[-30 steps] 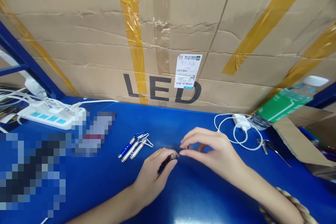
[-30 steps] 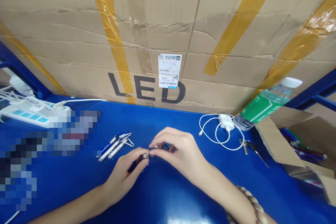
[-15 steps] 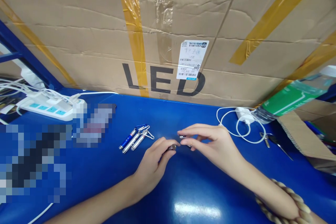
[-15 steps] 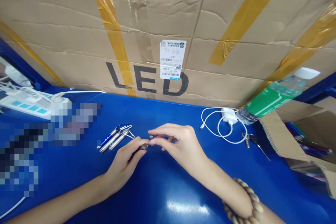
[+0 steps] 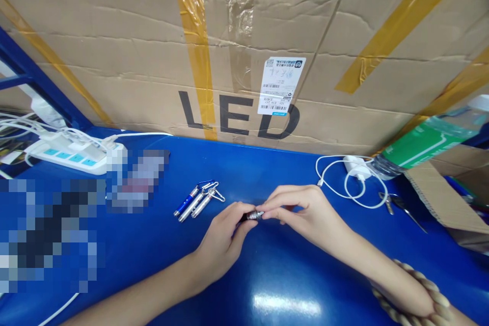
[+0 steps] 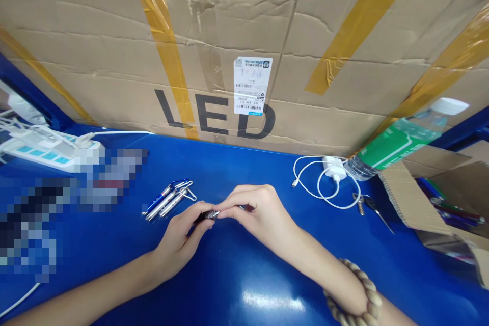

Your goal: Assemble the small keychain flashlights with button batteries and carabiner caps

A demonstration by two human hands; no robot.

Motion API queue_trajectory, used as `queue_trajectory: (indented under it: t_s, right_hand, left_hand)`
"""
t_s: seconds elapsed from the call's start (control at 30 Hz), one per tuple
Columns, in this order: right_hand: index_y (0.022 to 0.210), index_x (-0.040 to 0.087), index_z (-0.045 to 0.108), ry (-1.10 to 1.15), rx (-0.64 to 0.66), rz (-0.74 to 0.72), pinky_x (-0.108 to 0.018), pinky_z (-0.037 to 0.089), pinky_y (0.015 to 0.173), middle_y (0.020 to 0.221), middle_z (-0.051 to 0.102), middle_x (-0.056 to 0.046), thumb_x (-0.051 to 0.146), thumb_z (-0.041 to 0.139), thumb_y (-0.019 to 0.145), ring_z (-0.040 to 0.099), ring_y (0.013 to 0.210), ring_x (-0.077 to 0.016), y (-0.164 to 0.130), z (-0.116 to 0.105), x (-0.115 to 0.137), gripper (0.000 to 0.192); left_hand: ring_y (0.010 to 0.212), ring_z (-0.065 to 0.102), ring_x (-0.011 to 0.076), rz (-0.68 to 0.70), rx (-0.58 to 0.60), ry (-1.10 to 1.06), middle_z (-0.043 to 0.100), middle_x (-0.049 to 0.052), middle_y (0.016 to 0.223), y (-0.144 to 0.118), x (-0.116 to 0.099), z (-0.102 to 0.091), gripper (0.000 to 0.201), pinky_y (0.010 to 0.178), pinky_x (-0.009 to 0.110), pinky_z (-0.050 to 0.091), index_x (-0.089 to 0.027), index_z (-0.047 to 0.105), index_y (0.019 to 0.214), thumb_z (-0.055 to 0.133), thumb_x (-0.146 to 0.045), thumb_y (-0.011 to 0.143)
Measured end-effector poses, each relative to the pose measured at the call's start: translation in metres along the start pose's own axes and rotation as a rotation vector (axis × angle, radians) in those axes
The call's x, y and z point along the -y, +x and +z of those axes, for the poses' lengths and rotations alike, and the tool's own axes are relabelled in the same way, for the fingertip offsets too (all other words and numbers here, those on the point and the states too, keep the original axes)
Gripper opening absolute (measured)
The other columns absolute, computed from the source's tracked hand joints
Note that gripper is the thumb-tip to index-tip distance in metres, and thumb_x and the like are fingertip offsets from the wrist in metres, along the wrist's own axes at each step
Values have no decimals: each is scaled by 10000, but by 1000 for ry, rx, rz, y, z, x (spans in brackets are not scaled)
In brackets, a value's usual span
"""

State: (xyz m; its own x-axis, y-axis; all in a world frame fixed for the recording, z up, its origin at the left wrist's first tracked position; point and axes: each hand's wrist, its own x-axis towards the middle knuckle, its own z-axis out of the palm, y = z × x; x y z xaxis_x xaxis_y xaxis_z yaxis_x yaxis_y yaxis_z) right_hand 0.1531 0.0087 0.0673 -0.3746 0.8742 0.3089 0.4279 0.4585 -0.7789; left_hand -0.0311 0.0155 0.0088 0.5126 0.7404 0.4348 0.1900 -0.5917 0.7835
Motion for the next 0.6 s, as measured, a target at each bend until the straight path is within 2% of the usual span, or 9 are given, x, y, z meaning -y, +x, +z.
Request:
queue_trajectory:
  t_s: [0.1,0.23,0.33,0.47,0.6]
  right_hand:
    - [703,184,736,23,12,125,-198,436,495,670,704,-13,226,718,736,626,578,-113,1,-3,1,56]
    - [603,168,721,114,90,298,-189,410,463,584,675,-5,291,797,614,591,526,-105,3,-7,3,145]
    - [584,160,717,179,156,359,-184,425,475,572,667,-6,309,815,569,581,532,-104,3,-9,2,179]
    - [590,150,712,264,218,452,-164,405,401,535,640,9,293,825,536,520,446,-74,0,-7,-2,190]
    - [579,142,696,347,242,511,-145,422,369,533,627,16,265,823,526,510,426,-62,-2,-3,-4,185]
  left_hand:
    - [681,574,126,41,4,6,631,30,808,0,-1,0,132,636,198,443,-155,554,948,433,-124,908]
    - [645,580,134,115,27,77,631,33,747,-2,-3,0,144,618,211,450,-148,573,929,429,-156,921]
    - [603,587,130,148,29,108,638,31,721,-4,-7,0,149,585,206,458,-146,573,946,428,-168,924]
    - [591,599,136,204,9,129,651,41,707,-6,-8,2,159,576,213,476,-138,569,949,414,-169,930]
    - [609,604,148,264,-8,179,667,28,689,-8,-4,4,161,670,266,496,-149,565,989,414,-155,931]
